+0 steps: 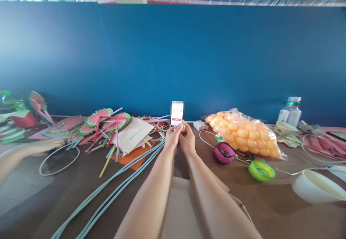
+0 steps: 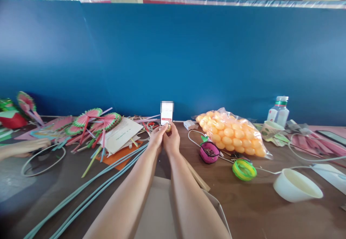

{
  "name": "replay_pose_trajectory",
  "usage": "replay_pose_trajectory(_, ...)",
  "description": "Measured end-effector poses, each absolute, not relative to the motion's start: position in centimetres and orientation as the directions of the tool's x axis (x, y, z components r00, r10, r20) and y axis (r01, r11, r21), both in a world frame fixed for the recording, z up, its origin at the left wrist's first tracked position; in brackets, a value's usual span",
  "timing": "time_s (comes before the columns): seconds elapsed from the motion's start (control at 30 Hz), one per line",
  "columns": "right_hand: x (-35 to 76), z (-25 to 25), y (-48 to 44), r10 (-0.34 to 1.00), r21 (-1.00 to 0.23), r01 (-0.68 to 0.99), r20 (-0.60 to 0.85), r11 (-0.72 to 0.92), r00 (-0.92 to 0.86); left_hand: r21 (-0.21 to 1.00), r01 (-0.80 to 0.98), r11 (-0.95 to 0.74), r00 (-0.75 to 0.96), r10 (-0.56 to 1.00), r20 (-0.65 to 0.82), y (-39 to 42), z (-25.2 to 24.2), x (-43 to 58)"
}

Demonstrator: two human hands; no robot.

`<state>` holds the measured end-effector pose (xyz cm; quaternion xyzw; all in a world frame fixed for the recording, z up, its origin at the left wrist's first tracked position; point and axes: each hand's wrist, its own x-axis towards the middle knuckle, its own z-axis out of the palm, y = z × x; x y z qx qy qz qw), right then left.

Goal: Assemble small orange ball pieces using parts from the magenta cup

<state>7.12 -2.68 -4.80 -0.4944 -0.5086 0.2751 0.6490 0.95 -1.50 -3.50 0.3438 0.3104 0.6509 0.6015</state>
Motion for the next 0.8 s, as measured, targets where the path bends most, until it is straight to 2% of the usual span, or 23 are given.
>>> replay_pose_trajectory(0.3, 7.15, -4.75, -2.51, 0.856, -0.926, 0.147, 0.379, 0.349, 0.351, 0.741, -0.671, -0.02, 0.02, 0.999, 0.045, -1.67, -3.41, 1.09)
replay_pose_trajectory(0.47, 7.25, -5.27, -2.15, 0.846, -0.913, 0.172, 0.407, 0.369, 0.344, 0.764, -0.641, -0.066, -0.005, 0.997, 0.082, -1.31, -3.69, 1.08)
replay_pose_trajectory(0.63, 7.16, -4.79, -2.47, 0.867, -0.936, 0.11, 0.351, 0.334, 0.353, 0.775, -0.63, -0.047, -0.024, 0.999, 0.041, -1.4, -3.7, 1.13)
replay_pose_trajectory(0.8, 7.12, -4.81, -2.46, 0.858, -0.924, 0.075, 0.375, 0.374, 0.351, 0.77, -0.637, -0.023, 0.019, 0.999, 0.047, -1.57, -3.57, 1.11)
